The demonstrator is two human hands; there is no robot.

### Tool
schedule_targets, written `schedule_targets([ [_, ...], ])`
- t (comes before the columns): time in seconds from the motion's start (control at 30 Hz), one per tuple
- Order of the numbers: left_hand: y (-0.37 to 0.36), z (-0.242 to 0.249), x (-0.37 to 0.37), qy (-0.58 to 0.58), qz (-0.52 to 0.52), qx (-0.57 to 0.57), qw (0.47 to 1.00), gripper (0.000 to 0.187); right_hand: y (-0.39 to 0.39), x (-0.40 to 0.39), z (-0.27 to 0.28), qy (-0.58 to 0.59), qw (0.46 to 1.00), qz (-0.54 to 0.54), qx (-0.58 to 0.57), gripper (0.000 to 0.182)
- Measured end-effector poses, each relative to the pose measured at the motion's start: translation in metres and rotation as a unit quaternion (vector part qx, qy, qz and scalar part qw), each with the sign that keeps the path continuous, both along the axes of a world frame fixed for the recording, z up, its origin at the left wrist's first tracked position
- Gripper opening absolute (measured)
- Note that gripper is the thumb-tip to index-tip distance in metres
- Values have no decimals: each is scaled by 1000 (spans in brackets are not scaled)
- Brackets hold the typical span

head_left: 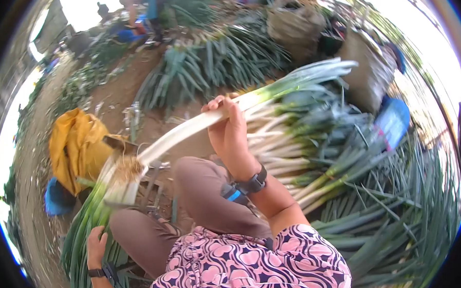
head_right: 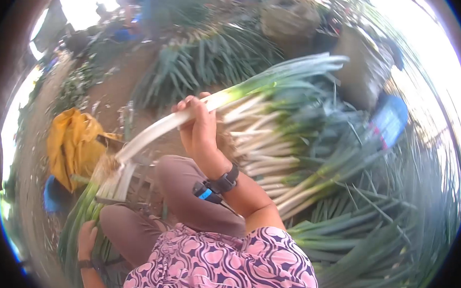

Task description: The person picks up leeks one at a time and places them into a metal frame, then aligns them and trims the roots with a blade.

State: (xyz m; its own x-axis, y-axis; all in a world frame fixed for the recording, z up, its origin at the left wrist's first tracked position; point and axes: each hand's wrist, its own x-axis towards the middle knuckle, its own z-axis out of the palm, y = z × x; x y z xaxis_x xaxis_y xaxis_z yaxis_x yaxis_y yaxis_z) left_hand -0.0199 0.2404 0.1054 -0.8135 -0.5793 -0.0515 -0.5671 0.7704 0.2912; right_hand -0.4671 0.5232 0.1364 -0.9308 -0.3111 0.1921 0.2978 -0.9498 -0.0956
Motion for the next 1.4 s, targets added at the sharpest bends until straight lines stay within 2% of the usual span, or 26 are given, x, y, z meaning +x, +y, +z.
schedule_targets([
  [0.03, 7, 9, 2, 11, 3, -10, 1000, 32, -16, 12, 8, 48, 995, 80, -33, 28],
  [0.1, 15, 20, 15, 36, 13, -14, 999, 30, -36, 35, 23, 86, 974, 210, -30, 32],
  [0.17, 13, 18, 24, 75, 9, -27, 997, 27, -56, 48, 33, 184, 934, 304, 22, 35],
  [0.2, 11, 20, 27, 97, -1, -39, 994, 26, -69, 54, 39, 197, 908, 368, -26, 30],
  [0.27, 22, 40, 15, 111, 15, -33, 993, 29, -95, 53, 48, 218, 861, 460, -3, 23],
  [0.37, 8, 60, -3, 149, -23, -148, 977, 41, -132, 57, 67, 266, 792, 546, 54, 13],
  [0.43, 4, 86, -30, 164, -27, -221, 961, 54, -160, 67, 68, 290, 725, 621, 67, 12],
  [0.47, -4, 94, -43, 197, -40, -285, 937, 56, -173, 74, 67, 300, 690, 654, 74, 12],
  [0.5, -11, 111, -54, 208, -57, -303, 928, 62, -186, 82, 62, 307, 664, 676, 90, 14],
  [0.57, -21, 147, -75, 232, -62, -425, 873, 64, -201, 103, 63, 321, 612, 714, 116, 15],
  [0.63, -38, 164, -83, 246, -58, -502, 827, 57, -210, 125, 64, 329, 559, 745, 155, 17],
  [0.73, -61, 176, -69, 190, -88, -637, 742, 52, -218, 150, 63, 334, 460, 803, 177, 19],
  [0.83, -75, 169, -43, 149, -121, -671, 716, 48, -228, 163, 55, 338, 359, 843, 213, 23],
  [0.87, -73, 161, -33, 126, -113, -657, 734, 47, -234, 166, 52, 339, 330, 851, 227, 24],
  [0.93, -73, 148, -12, 84, -101, -634, 762, 46, -255, 168, 51, 387, 292, 827, 286, 23],
  [0.97, -75, 139, -3, 85, -88, -650, 750, 44, -264, 166, 53, 457, 279, 778, 329, 23],
  [1.0, -76, 130, 5, 62, -62, -641, 762, 44, -274, 165, 55, 525, 264, 721, 367, 22],
  [1.07, -77, 113, 20, 16, -15, -623, 782, 44, -300, 161, 49, 675, 218, 570, 415, 22],
  [1.1, -79, 104, 27, -6, 16, -607, 795, 39, -320, 151, 32, 734, 226, 505, 395, 25],
  [1.13, -81, 94, 31, -25, 47, -590, 805, 34, -340, 139, 17, 792, 186, 418, 405, 33],
  [1.2, -87, 73, 36, -58, 103, -561, 819, 27, -350, 130, 16, 872, 164, 199, 415, 43],
  [1.27, -91, 47, 38, -87, 155, -534, 826, 23, -367, 118, -17, 862, 247, 145, 417, 49],
  [1.3, -91, 35, 36, -107, 168, -506, 839, 23, -386, 104, -58, 846, 315, 145, 406, 50],
  [1.33, -89, 23, 34, -126, 182, -478, 850, 23, -390, 107, -73, 851, 297, 100, 420, 50],
  [1.4, -86, -1, 31, -163, 201, -415, 872, 24, -393, 108, -107, 859, 311, 74, 400, 45],
])
